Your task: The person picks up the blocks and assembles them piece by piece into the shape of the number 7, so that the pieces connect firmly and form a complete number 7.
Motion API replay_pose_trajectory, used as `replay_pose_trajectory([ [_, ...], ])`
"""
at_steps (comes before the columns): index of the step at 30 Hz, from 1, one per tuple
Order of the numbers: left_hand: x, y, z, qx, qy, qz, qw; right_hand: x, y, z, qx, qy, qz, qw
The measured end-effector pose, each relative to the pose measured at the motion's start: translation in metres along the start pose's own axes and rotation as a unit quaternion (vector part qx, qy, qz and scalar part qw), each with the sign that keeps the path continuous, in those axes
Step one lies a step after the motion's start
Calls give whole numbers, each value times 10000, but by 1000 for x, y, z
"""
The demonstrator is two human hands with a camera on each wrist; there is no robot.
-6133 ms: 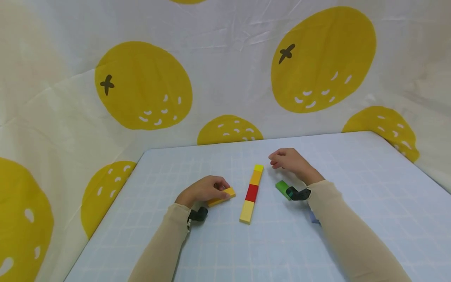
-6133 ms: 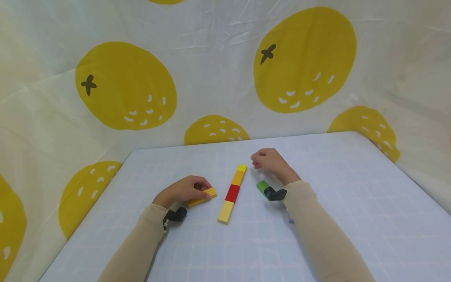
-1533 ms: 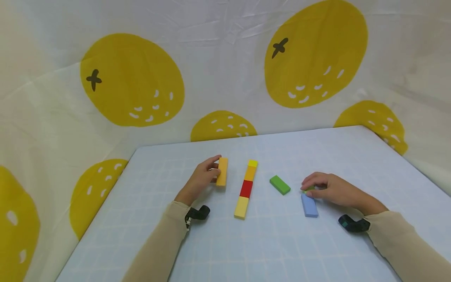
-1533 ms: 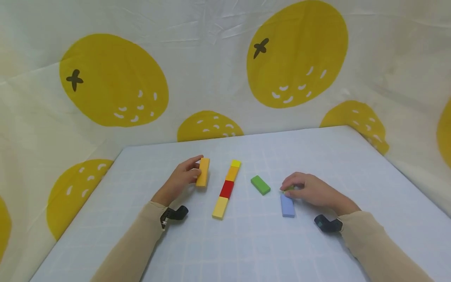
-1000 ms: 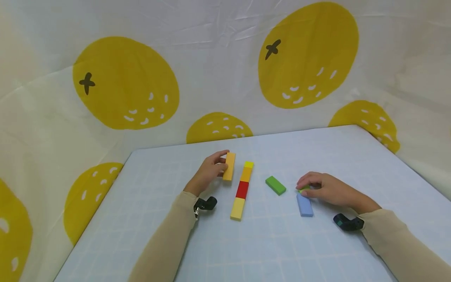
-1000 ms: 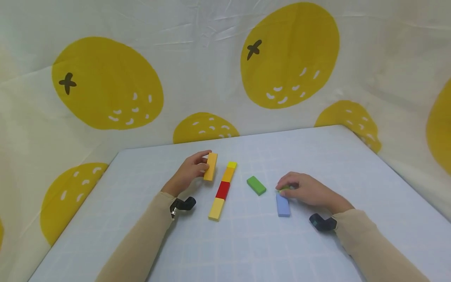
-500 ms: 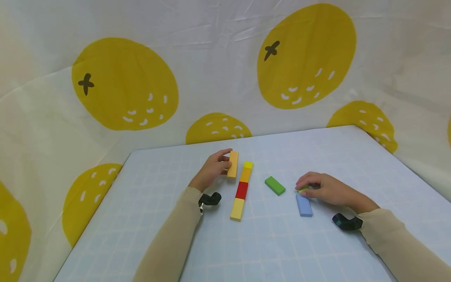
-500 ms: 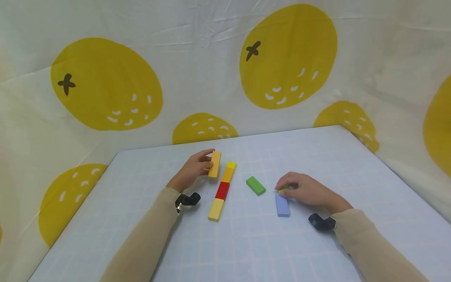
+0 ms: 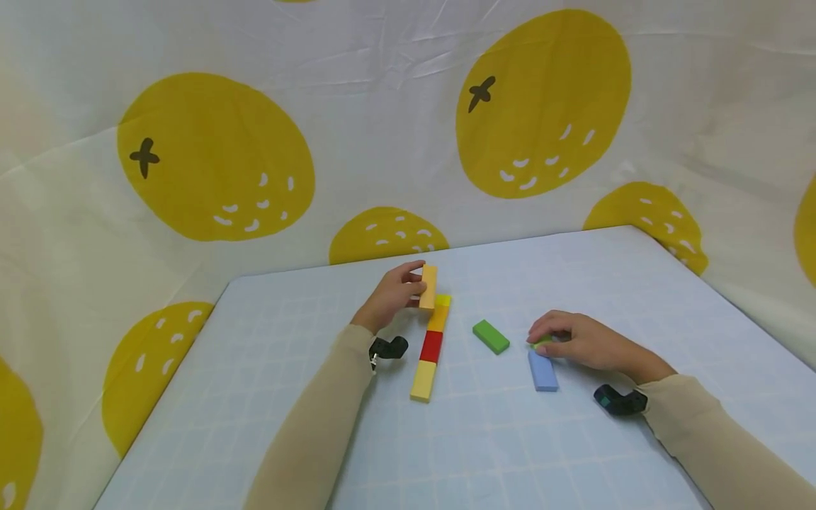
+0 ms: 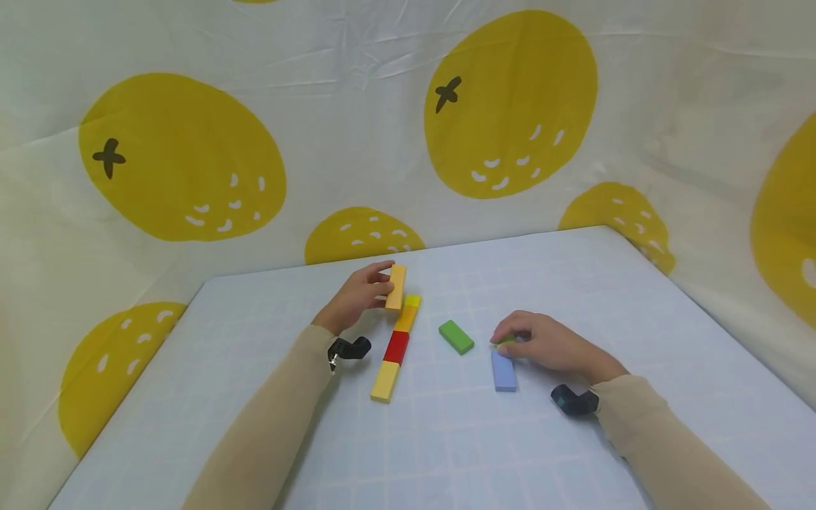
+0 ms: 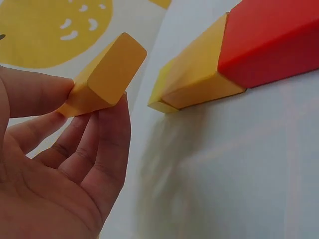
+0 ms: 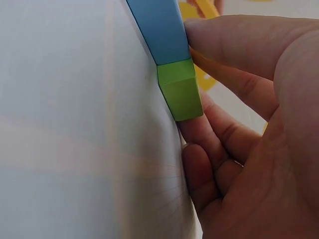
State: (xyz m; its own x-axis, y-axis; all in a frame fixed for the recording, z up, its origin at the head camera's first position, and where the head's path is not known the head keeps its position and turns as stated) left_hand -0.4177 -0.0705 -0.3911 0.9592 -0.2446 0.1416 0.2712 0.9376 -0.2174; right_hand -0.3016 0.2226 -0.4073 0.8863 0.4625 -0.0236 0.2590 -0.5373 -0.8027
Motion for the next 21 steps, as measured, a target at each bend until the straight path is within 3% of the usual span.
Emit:
replay_pose_trajectory([
  [11,-16,9,15,10,531,-16,9986,0,1,1,-116,-49,12,9999],
  [21,-26,18,18,-223,546,52,9982,2,-3,-5,-74,-191,88,9998],
])
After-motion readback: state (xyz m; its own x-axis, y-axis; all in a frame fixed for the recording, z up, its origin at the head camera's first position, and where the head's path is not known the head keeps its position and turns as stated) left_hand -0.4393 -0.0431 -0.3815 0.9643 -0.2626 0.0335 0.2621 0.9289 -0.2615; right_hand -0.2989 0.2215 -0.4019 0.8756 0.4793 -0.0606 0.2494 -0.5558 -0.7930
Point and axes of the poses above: each hand's wrist, its own x-axis away from the middle knuckle, its own y-axis out of the palm, z = x × y, the point moved 9 cm from there along -x, towards the middle knuckle, and after that the axes turned 7 degrees about x, right-handed, at the moved point
